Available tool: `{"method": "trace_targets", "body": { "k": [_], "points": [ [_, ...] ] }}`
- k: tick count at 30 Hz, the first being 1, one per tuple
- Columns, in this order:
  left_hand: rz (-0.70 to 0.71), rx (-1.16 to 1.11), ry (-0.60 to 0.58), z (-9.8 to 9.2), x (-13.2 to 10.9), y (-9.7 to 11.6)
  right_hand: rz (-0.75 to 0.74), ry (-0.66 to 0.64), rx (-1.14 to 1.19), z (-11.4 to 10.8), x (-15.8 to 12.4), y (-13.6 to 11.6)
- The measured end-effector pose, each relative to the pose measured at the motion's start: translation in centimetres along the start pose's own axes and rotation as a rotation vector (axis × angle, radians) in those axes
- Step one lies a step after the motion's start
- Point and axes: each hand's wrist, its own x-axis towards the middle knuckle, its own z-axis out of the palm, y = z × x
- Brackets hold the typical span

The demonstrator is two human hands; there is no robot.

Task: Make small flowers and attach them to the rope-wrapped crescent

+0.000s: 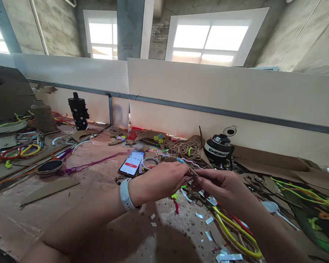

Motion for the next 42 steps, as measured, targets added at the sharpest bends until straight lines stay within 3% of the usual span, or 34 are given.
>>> {"method": "trace_targets", "body": {
  "k": [7,19,29,42],
  "points": [
    [0.002,0.042,0.010,-0.4,-0.2,0.5,-0.019,0.020,-0.063,0.3,-0.1,-0.5],
    [0.011,0.163,-0.006,-0.3,-0.6,0.9,-0.153,0.101,-0.375,1.0,-0.5,-1.5],
    [-0.007,0.120,0.004,-0.7,-0.7,1.1,-0.255,0.151,-0.502,1.7,-0.8,-1.0],
    [0.015,-0.100,0.229,0.8,0.1,-0.1,-0.202,0.110,-0.414,1.4,-0.8,-1.8]
  ]
}}
